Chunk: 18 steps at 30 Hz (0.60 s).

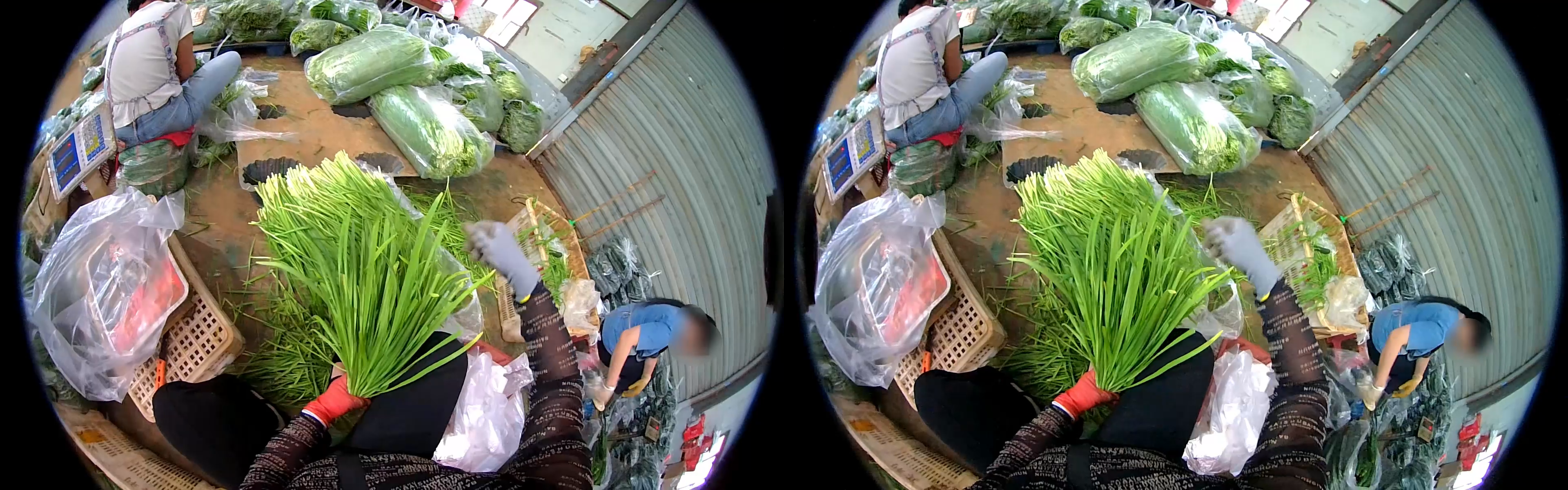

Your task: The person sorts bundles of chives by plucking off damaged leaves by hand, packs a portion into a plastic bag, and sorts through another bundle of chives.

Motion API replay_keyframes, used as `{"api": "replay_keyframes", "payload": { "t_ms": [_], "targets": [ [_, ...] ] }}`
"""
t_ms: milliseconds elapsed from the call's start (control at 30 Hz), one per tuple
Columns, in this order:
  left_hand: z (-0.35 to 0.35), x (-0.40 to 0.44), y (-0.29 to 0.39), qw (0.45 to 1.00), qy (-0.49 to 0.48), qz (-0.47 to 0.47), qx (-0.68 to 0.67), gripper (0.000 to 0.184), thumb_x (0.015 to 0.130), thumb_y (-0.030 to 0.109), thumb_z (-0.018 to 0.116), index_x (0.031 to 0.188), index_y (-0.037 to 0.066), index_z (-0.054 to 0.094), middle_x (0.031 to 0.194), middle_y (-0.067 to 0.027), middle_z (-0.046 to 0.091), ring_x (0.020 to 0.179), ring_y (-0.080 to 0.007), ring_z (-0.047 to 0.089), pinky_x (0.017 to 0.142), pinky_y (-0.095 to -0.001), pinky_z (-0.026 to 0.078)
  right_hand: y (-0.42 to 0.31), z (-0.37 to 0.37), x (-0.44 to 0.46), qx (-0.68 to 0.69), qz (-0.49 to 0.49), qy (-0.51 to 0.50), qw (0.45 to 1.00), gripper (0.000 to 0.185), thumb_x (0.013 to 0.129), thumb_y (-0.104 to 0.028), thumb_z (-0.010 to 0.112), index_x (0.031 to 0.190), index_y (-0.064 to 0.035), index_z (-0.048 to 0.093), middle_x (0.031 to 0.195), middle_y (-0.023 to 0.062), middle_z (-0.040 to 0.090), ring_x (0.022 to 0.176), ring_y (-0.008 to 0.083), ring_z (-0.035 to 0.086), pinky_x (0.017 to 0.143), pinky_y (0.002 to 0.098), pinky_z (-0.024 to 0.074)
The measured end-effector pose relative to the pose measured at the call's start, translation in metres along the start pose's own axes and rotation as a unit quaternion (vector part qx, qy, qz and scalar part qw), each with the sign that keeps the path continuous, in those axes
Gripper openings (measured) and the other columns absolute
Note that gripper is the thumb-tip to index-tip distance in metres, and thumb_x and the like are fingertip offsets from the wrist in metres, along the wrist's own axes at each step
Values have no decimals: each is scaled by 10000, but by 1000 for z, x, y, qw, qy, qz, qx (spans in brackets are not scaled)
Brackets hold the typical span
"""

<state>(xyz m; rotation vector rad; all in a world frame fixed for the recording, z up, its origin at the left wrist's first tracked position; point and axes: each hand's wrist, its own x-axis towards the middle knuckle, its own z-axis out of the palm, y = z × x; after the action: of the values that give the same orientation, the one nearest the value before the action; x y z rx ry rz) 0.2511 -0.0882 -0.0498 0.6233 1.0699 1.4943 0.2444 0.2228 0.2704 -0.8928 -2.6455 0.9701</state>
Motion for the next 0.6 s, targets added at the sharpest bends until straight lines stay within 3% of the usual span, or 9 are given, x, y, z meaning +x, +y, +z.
{"api": "replay_keyframes", "payload": {
  "t_ms": [33,100,233,300,333,400,467,533,600],
  "targets": [
    [0,1,-1,1000,3,-10,1,518,655,-103,675,1130,33,518,1000,-33,621,906,-134,578,734,-289,496,-23,8,-17,-29,36,-90,995,307,851,-335,551,891,-46,646,814,111,659,680,249,629,637,347,491],
    [0,3,-2,1000,-5,-14,-3,532,654,-98,679,1142,34,510,1005,-33,619,909,-134,576,743,-288,494,-26,29,-33,-205,-121,-165,957,301,849,-337,550,928,-63,646,814,105,660,680,242,624,665,335,493],
    [0,5,-9,997,3,14,76,576,653,-73,701,1177,38,489,1037,-32,614,926,-134,570,785,-285,482,7,68,-40,-415,-245,-186,856,197,853,-203,560,898,-24,629,735,28,632,608,110,582,517,232,448],
    [0,1,-5,999,4,2,43,578,652,-67,704,1178,37,489,1040,-31,613,930,-136,569,798,-285,476,20,68,-35,-50,-98,-70,991,183,859,-182,553,882,-11,615,669,15,588,561,106,560,462,235,420],
    [1,0,-2,1000,4,-11,11,580,651,-61,707,1180,37,489,1043,-30,612,933,-137,568,811,-285,470,19,59,-32,-50,-100,-72,991,183,859,-182,553,882,-11,615,669,15,588,561,106,560,462,235,420],
    [2,-1,-1,1000,10,6,5,578,653,-62,703,1180,36,486,1043,-31,612,937,-135,565,812,-284,469,5,34,-24,298,1,-44,954,158,837,-107,545,950,-37,631,791,48,653,655,131,603,565,258,457],
    [3,-1,4,1000,10,24,3,576,655,-63,700,1180,35,484,1044,-31,612,942,-133,563,812,-284,467,-42,26,-50,247,1,-21,969,184,840,-90,553,992,-17,625,884,68,665,637,73,583,547,201,443],
    [5,-1,9,999,20,18,27,569,664,-61,698,1181,31,479,1031,-33,617,914,-129,575,773,-285,483,-85,30,-81,264,-29,-184,946,209,852,-125,552,1017,-14,615,824,51,658,621,78,594,557,198,475],
    [-3,5,-4,999,-8,9,51,569,669,-59,699,1185,30,475,1026,-37,620,895,-131,582,751,-285,490,-84,29,-82,217,6,-238,947,214,852,-136,550,1015,-17,618,835,58,663,630,84,602,563,207,478]
  ]
}}
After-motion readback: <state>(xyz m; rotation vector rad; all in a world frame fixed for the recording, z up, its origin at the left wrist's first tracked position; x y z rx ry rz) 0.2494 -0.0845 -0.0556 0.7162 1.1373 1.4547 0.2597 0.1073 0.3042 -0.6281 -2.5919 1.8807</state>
